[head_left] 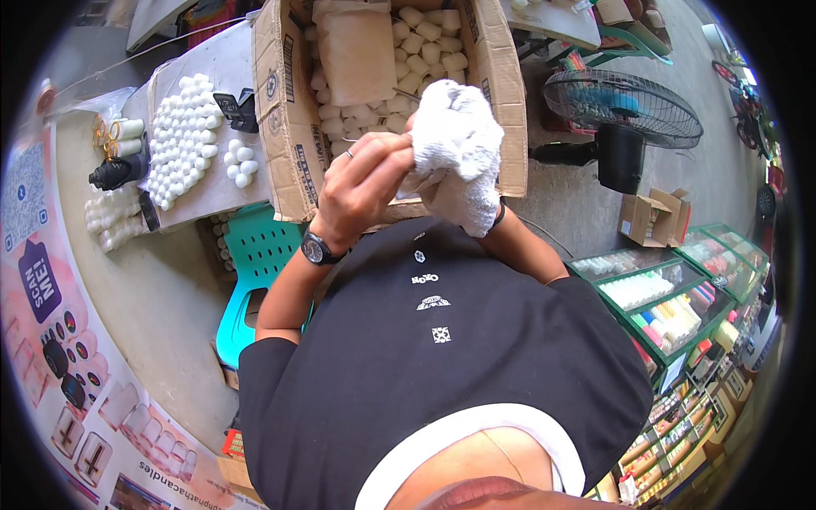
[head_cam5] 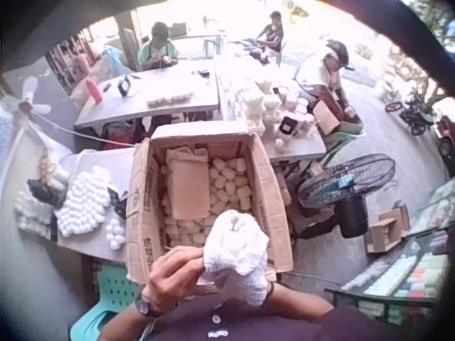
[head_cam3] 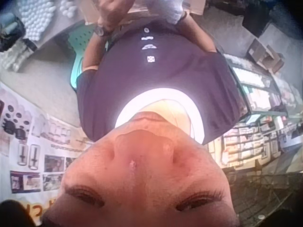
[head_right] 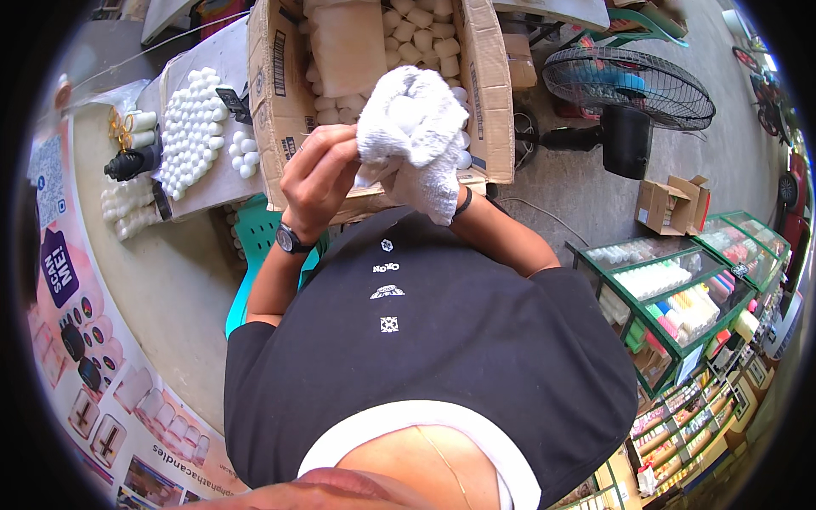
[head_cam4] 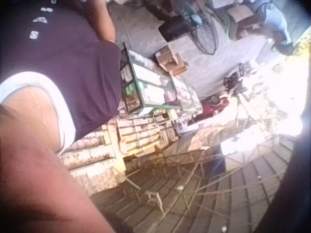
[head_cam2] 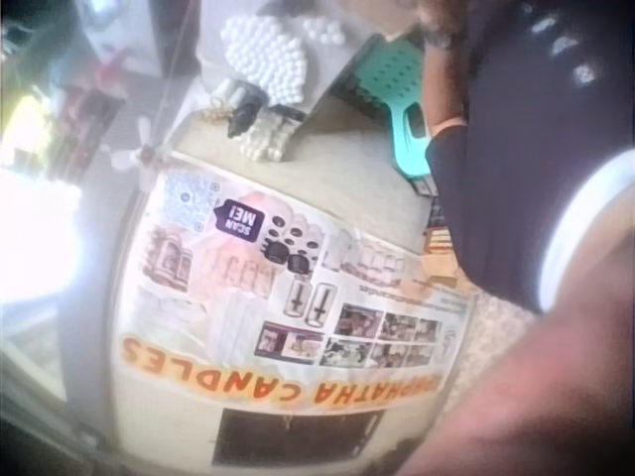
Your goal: The person repeatedly picks up small white spherical objects from a cardboard box, wipes each with a cloth, and trims the top with scissors. The trimmed objects are placed on a nearby table. The person continues this process for multiple items throughout the clip.
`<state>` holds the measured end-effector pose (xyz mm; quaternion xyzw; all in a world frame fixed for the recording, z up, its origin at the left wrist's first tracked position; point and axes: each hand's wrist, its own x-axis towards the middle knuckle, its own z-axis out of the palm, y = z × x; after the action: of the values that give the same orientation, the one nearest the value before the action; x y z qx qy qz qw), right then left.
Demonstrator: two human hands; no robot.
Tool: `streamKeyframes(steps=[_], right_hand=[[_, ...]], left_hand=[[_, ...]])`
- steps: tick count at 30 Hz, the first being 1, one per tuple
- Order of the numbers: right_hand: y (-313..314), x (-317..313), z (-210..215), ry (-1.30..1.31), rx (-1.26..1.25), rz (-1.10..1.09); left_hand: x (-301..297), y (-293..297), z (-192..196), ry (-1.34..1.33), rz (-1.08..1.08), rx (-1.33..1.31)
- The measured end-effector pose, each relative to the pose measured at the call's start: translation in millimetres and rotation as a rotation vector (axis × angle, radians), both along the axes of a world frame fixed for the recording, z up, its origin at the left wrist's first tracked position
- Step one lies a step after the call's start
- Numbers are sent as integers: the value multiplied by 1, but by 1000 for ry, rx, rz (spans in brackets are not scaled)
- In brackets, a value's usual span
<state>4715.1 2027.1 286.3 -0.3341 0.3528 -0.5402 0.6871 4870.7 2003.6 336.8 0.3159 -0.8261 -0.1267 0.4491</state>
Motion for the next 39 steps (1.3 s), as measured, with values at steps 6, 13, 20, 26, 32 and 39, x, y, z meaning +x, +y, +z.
streamKeyframes(steps=[6, 13, 20, 26, 32, 39], right_hand=[[-1, -4, 6, 162, -146, -29], [-10, -15, 25, 1256, -997, -108], [0, -2, -18, 766, -483, -37], [7, 3, -19, 1111, -710, -99], [4, 3, -13, 865, -498, -46], [-3, 5, 20, -297, 18, -126]], left_hand=[[0, 4, -8, 275, 86, 473], [-11, -5, -9, 413, -68, 333], [-17, -7, 2, 262, 26, 465], [-29, -1, -14, 359, 307, 498], [-14, -16, -31, 436, 276, 800], [3, -11, -21, 538, 458, 559]])
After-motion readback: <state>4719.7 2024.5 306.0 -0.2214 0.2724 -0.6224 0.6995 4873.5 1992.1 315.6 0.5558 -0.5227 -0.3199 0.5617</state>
